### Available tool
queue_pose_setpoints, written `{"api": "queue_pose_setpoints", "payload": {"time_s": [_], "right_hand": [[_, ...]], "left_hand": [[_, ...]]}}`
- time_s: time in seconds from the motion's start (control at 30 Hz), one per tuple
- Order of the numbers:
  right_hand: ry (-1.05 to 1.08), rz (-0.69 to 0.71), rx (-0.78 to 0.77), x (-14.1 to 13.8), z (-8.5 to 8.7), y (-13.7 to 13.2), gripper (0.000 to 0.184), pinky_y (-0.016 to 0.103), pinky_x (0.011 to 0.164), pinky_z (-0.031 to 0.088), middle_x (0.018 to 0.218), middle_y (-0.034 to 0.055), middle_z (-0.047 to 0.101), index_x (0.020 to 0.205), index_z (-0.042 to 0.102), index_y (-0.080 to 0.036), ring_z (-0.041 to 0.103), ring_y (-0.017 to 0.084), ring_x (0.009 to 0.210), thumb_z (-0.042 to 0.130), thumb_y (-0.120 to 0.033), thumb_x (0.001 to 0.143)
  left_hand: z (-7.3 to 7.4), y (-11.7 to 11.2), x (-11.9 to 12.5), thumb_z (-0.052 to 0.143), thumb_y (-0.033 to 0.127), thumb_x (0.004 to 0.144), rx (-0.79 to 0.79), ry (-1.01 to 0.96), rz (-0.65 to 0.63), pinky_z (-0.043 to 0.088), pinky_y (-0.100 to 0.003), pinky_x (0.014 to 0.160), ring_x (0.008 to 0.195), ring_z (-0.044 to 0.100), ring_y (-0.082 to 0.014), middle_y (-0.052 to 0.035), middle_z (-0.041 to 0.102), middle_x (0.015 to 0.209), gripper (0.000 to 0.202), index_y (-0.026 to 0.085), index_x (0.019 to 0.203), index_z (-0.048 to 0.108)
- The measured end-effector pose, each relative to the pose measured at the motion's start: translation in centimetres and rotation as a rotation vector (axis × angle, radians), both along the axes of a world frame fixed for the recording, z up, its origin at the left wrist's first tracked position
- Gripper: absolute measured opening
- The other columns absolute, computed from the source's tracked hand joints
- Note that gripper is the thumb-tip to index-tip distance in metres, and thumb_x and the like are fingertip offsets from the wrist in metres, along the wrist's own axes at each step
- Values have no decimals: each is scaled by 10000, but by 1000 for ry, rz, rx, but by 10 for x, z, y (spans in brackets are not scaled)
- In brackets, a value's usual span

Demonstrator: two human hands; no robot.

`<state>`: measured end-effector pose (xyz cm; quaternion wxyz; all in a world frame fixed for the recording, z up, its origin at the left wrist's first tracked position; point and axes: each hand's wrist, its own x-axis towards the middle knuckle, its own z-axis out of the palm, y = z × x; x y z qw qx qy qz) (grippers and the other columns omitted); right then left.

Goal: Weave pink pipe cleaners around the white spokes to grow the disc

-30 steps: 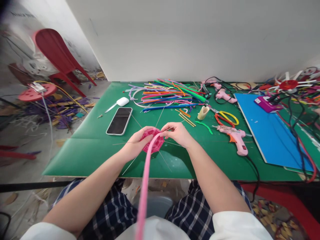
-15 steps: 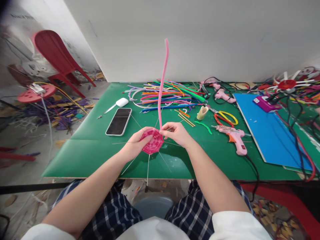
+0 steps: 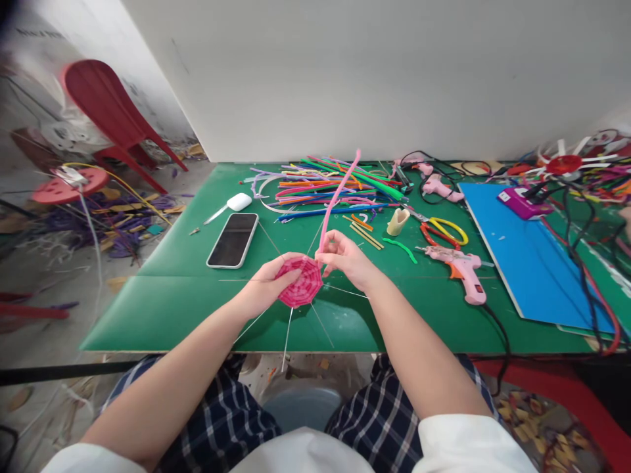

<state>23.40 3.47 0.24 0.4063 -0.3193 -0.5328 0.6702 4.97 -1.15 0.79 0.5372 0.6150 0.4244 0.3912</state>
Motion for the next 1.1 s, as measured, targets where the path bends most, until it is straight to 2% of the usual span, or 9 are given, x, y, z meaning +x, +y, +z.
{"api": "queue_pose_setpoints", "payload": {"time_s": [0.13,0.3,0.4,0.63,0.77,0.9,1.1], "right_hand": [[36,-8,43,0,1,-2,262,205,493,478,678,-54,572,683,422,-193,535,75,562,684,-194,671],[-22,1,127,2,1,-1,106,220,534,490,733,-9,615,699,608,-174,566,91,616,699,-219,668],[-82,-11,142,3,3,-2,82,222,547,488,723,3,631,709,684,-180,578,103,640,708,-243,663],[-140,-6,155,4,6,-4,228,242,573,493,834,17,678,879,722,-227,588,111,671,726,-250,652],[-228,-53,272,1,15,-10,287,238,570,480,926,25,671,946,712,-264,588,125,729,726,-267,659],[-297,-135,435,-2,33,-23,282,257,570,478,917,34,678,962,708,-290,599,156,760,717,-298,680],[-357,-87,714,0,59,-40,210,336,732,493,918,35,692,970,707,-303,620,187,816,633,-323,774]], "left_hand": [[-2,1,-1,524,288,825,-44,-77,-23,465,-296,825,924,594,-178,-44,653,1021,247,186,1042,585],[-2,2,-3,554,297,804,-119,-130,0,493,-280,761,865,606,-169,-42,657,976,251,183,1022,602],[-1,2,-3,573,289,786,-166,-155,16,504,-259,697,813,607,-157,-45,657,947,259,176,1017,607],[4,2,-6,608,294,769,-285,-286,24,497,-225,584,697,611,-130,-33,657,902,274,185,1020,598],[9,-1,-8,611,275,777,-190,-290,51,491,-234,692,787,610,-134,-20,657,944,234,204,1000,611],[22,-12,-9,576,281,805,-41,-191,74,476,-269,779,888,598,-168,-19,656,992,234,217,1028,605],[48,-35,-11,530,275,841,106,-64,63,475,-256,781,891,605,-174,-15,660,1003,224,230,1049,598]]}}
